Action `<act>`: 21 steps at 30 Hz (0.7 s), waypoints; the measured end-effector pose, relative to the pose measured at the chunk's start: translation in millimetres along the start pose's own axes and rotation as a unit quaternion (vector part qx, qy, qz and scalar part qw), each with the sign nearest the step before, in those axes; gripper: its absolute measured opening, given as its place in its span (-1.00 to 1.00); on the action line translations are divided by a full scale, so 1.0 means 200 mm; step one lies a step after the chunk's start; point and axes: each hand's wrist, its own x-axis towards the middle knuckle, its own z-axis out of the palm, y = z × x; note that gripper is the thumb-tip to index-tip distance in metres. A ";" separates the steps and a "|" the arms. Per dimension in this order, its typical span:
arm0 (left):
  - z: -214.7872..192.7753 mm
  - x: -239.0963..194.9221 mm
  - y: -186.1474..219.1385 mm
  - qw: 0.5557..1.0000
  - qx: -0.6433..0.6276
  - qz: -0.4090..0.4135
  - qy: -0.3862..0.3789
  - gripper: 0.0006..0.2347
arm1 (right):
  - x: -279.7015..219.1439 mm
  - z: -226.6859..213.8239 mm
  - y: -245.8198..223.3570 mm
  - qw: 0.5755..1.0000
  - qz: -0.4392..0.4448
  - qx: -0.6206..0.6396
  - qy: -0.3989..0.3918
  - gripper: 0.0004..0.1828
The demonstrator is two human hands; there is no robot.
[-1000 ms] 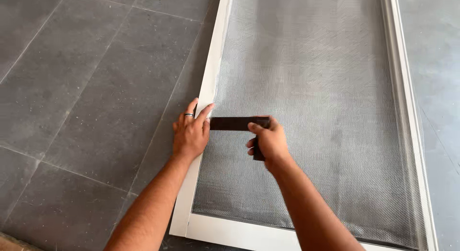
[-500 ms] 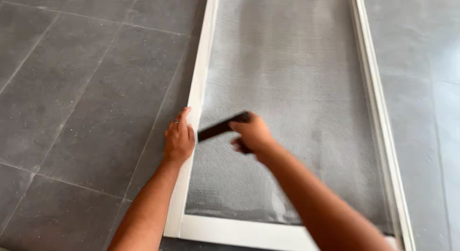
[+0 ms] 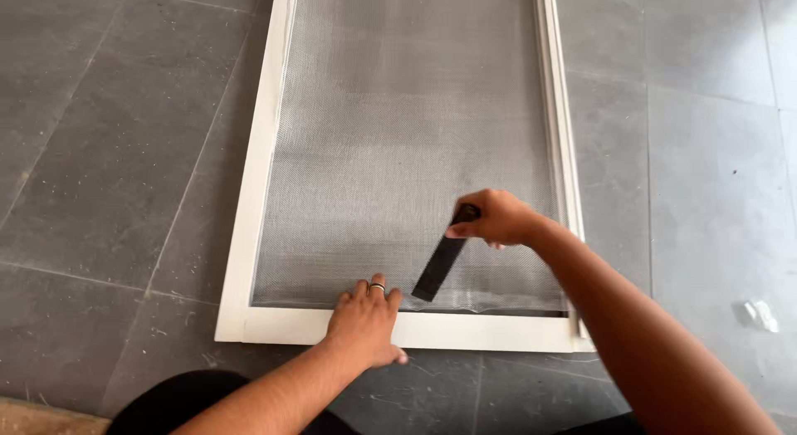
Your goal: The person lays a mesh screen over a rectangular window frame, aligns it, and uses a flat tool to press the screen into the frame's groove. The person works along each side of the frame to secure the screen in place.
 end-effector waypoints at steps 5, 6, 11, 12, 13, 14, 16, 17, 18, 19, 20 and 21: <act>0.11 -0.02 0.03 1.000 0.009 -0.015 0.025 -0.17 | 0.11 0.09 0.03 0.997 -0.027 -0.042 -0.056 -0.58; 0.12 -0.01 0.02 0.999 -0.010 -0.018 0.026 -0.20 | 0.12 0.08 0.02 0.997 -0.030 -0.035 -0.059 -0.57; 0.18 0.01 -0.05 0.993 -0.085 -0.003 0.077 -0.35 | 0.14 0.04 -0.03 0.994 -0.065 -0.020 -0.086 -0.55; 0.20 0.02 -0.07 0.991 -0.093 0.006 0.095 -0.36 | 0.16 0.05 -0.03 0.994 -0.064 -0.026 -0.087 -0.56; 0.23 0.01 -0.08 0.988 -0.105 0.015 0.111 -0.37 | 0.19 0.07 -0.03 0.993 -0.062 -0.032 -0.093 -0.57; 0.26 0.00 -0.08 0.985 -0.107 0.025 0.132 -0.37 | 0.23 0.09 -0.02 0.993 -0.060 -0.038 -0.098 -0.57; 0.29 0.01 -0.10 0.977 -0.107 0.047 0.177 -0.38 | 0.34 0.13 0.00 0.991 -0.062 -0.045 -0.108 -0.56; 0.30 0.02 -0.11 0.979 -0.100 0.049 0.170 -0.36 | 0.39 0.14 0.01 0.991 -0.062 -0.047 -0.112 -0.55; 0.30 0.03 -0.12 0.981 -0.094 0.052 0.163 -0.34 | 0.44 0.14 0.01 0.989 -0.061 -0.043 -0.124 -0.54; 0.31 0.04 -0.12 0.983 -0.089 0.053 0.154 -0.32 | 0.47 0.14 0.00 0.988 -0.059 -0.038 -0.139 -0.54; 0.31 0.04 -0.13 0.986 -0.077 0.050 0.136 -0.30 | 0.49 0.14 -0.03 0.986 -0.057 -0.033 -0.154 -0.53; 0.31 0.06 -0.13 0.990 -0.066 0.047 0.120 -0.29 | 0.48 0.12 -0.06 0.984 -0.048 -0.016 -0.172 -0.52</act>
